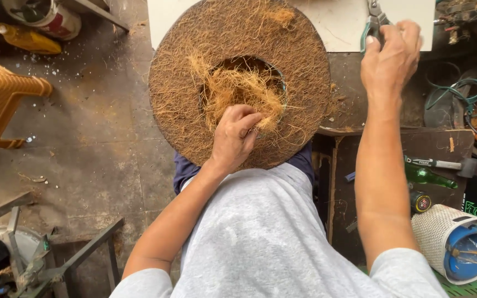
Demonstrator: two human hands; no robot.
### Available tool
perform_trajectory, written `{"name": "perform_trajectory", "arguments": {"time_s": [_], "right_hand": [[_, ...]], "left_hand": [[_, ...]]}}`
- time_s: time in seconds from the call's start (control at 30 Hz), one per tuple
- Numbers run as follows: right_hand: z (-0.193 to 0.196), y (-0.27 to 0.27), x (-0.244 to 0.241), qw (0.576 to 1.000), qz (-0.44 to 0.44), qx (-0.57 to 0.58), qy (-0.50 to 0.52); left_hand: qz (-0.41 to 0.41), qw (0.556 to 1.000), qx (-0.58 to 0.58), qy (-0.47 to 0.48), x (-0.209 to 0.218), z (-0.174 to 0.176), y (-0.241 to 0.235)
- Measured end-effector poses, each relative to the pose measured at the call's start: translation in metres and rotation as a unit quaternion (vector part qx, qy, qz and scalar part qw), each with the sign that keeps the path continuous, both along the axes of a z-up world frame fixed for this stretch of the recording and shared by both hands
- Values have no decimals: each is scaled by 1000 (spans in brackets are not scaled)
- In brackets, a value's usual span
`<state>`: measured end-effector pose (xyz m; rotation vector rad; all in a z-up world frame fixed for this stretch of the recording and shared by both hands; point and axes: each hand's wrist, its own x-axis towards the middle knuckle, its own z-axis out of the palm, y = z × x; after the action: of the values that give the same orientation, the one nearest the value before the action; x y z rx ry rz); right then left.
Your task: The person pulls and separates coconut fiber from a circular coconut husk base, repeatedly gathering strands and placing them on a nearby white surface. The person uses shears to cut a few strands and continues to pull and arrange the fiber by hand.
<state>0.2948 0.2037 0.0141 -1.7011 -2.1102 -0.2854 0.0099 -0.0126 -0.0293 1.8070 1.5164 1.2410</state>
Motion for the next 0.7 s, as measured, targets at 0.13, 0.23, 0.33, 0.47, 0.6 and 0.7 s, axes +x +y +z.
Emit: {"name": "perform_trajectory", "arguments": {"time_s": [0.13, 0.23, 0.33, 0.47, 0.6, 0.7], "right_hand": [[55, -76, -71, 966, 111, -153, 176], [65, -130, -114, 874, 227, -309, 299], [48, -149, -130, 823, 241, -386, 339], [19, -144, -116, 801, 190, -380, 422], [12, -136, -102, 781, 167, -376, 470], [5, -130, -99, 791, 117, -327, 504]], "left_hand": [[70, 994, -1, -87, 0, -1, 1], [56, 975, -27, -212, -4, 18, 9], [39, 949, -71, -304, -2, 40, 15], [53, 888, -119, -441, -6, 37, 22], [68, 879, -131, -454, -10, 34, 21], [54, 900, -153, -405, -24, 31, 21]]}}
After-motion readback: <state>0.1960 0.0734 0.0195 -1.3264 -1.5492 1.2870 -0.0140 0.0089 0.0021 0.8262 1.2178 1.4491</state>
